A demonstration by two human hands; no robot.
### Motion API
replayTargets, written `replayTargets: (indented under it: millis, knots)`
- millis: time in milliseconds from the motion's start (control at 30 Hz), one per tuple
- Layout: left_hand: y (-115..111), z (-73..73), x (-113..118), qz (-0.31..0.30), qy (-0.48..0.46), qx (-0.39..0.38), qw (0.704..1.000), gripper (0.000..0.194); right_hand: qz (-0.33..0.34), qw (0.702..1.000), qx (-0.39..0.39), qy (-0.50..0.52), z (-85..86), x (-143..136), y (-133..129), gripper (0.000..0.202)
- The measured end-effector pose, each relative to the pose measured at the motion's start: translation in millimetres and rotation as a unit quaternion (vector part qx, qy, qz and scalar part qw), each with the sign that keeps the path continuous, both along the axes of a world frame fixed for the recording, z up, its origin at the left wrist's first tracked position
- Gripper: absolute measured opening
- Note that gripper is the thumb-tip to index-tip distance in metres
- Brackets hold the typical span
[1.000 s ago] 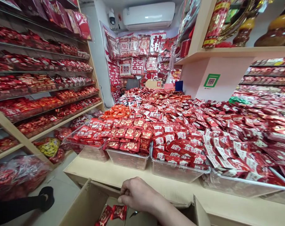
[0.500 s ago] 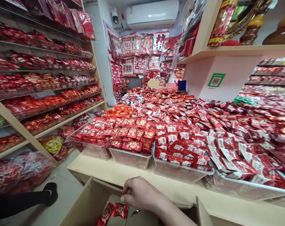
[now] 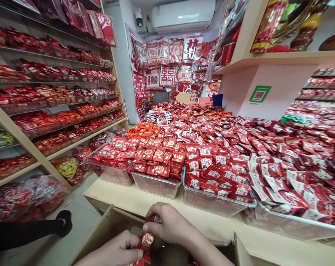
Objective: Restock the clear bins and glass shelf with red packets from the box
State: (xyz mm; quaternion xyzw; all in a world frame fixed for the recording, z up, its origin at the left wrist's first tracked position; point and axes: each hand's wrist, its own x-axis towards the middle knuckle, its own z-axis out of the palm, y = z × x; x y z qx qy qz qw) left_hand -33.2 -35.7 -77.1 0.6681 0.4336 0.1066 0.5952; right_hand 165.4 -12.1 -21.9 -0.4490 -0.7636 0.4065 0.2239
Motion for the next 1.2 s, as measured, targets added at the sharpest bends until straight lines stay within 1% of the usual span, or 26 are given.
replayTargets:
  millis: [100, 167, 233, 367, 467, 533, 633, 733, 900, 1000, 1067, 1133, 1167, 1200]
  knots:
    - [-0.8, 18.2, -3.3, 0.027, -0.018, 0.019, 0.999, 0.024, -0.009, 0.999, -0.039, 0.032, 1.5, -0.7, 2.0, 0.020]
    - [1.0, 28.0, -1.2, 0.043, -0.052, 0.034, 0.997, 0.026, -0.015, 0.994, -0.068, 0.081, 3.9, -0.7, 2.8, 0.021]
    - [4.9, 36.0, 3.4, 0.062, -0.090, 0.060, 0.992, 0.029, -0.047, 0.985, -0.086, 0.145, 6.9, 0.5, 3.6, 0.025]
    - [14.3, 47.2, 13.3, 0.094, -0.117, 0.131, 0.980, 0.030, -0.102, 0.951, -0.123, 0.264, 11.7, 5.5, 6.6, 0.027]
    - [19.0, 52.8, 17.8, 0.098, -0.125, 0.161, 0.974, 0.030, -0.125, 0.933, -0.139, 0.307, 14.2, 7.7, 7.6, 0.027]
    - [21.0, 55.5, 19.4, 0.100, -0.129, 0.169, 0.972, 0.029, -0.129, 0.925, -0.143, 0.327, 15.5, 8.0, 7.1, 0.026]
    - [22.7, 58.0, 21.0, 0.102, -0.141, 0.171, 0.970, 0.028, -0.104, 0.917, -0.149, 0.355, 16.9, 7.3, 5.6, 0.022]
    - [22.2, 57.9, 22.7, 0.116, -0.158, 0.167, 0.966, 0.027, -0.070, 0.912, -0.168, 0.368, 17.0, 6.1, 4.6, 0.024]
    - [16.9, 52.7, 27.0, 0.151, -0.167, 0.161, 0.961, 0.027, -0.076, 0.915, -0.167, 0.359, 14.2, 0.8, 3.0, 0.024]
    - [13.7, 49.9, 29.9, 0.174, -0.170, 0.163, 0.956, 0.026, -0.057, 0.915, -0.175, 0.359, 11.9, -4.3, 1.0, 0.028]
    - [11.9, 48.2, 29.2, 0.171, -0.159, 0.160, 0.959, 0.026, -0.047, 0.915, -0.176, 0.360, 10.8, -6.6, 0.1, 0.028]
    - [10.6, 45.9, 24.6, 0.160, -0.152, 0.136, 0.966, 0.024, -0.049, 0.920, -0.163, 0.352, 10.6, -6.7, 0.0, 0.026]
    - [10.1, 44.7, 20.8, 0.160, -0.152, 0.116, 0.968, 0.025, -0.051, 0.926, -0.151, 0.342, 10.9, -5.8, 0.1, 0.024]
    - [9.7, 43.6, 16.3, 0.163, -0.154, 0.093, 0.970, 0.030, -0.050, 0.935, -0.139, 0.322, 11.5, -4.6, 0.1, 0.021]
